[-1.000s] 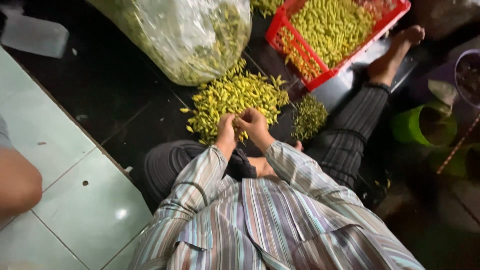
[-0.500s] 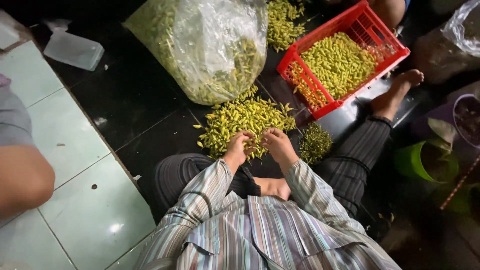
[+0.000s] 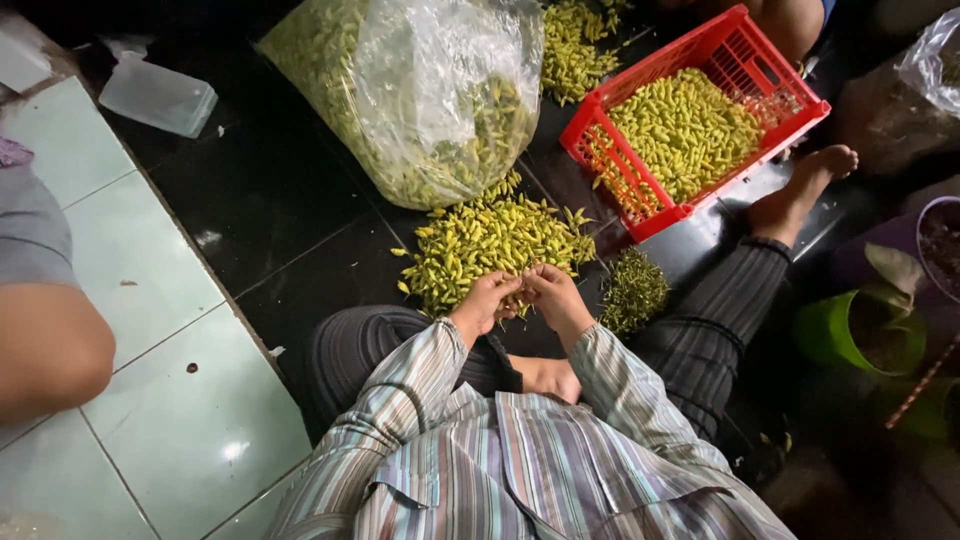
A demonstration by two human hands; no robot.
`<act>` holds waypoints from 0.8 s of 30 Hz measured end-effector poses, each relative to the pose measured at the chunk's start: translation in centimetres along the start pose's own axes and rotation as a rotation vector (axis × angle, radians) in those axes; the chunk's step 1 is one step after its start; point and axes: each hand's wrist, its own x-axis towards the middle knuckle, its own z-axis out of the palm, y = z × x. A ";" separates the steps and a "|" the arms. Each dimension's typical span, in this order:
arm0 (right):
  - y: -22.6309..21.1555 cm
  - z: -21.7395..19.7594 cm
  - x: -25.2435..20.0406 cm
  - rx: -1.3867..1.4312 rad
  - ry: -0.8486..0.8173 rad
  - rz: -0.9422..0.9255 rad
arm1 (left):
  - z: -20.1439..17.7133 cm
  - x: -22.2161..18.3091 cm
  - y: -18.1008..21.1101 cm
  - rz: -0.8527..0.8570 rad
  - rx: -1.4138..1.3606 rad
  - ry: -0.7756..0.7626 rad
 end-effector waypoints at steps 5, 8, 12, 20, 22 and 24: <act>0.8 -0.4 0.0 -0.262 0.029 -0.166 | 0.0 -0.1 -0.3 0.017 0.061 -0.021; 0.6 -0.1 -0.6 -0.405 0.123 -0.292 | -0.2 0.5 -1.0 0.023 0.089 -0.024; 2.0 -6.4 2.2 -0.482 0.387 -0.587 | -0.9 0.6 -3.0 0.054 0.176 -0.083; -2.4 -12.0 2.3 -1.316 0.652 -0.103 | 0.6 -1.9 3.0 0.030 -0.173 -0.086; -0.9 -11.4 3.6 -1.379 0.659 -0.167 | 0.6 -1.8 2.9 0.054 -0.170 -0.102; 1.4 -11.0 5.3 -1.571 0.363 -0.621 | 0.3 -1.6 2.5 0.069 -0.148 -0.032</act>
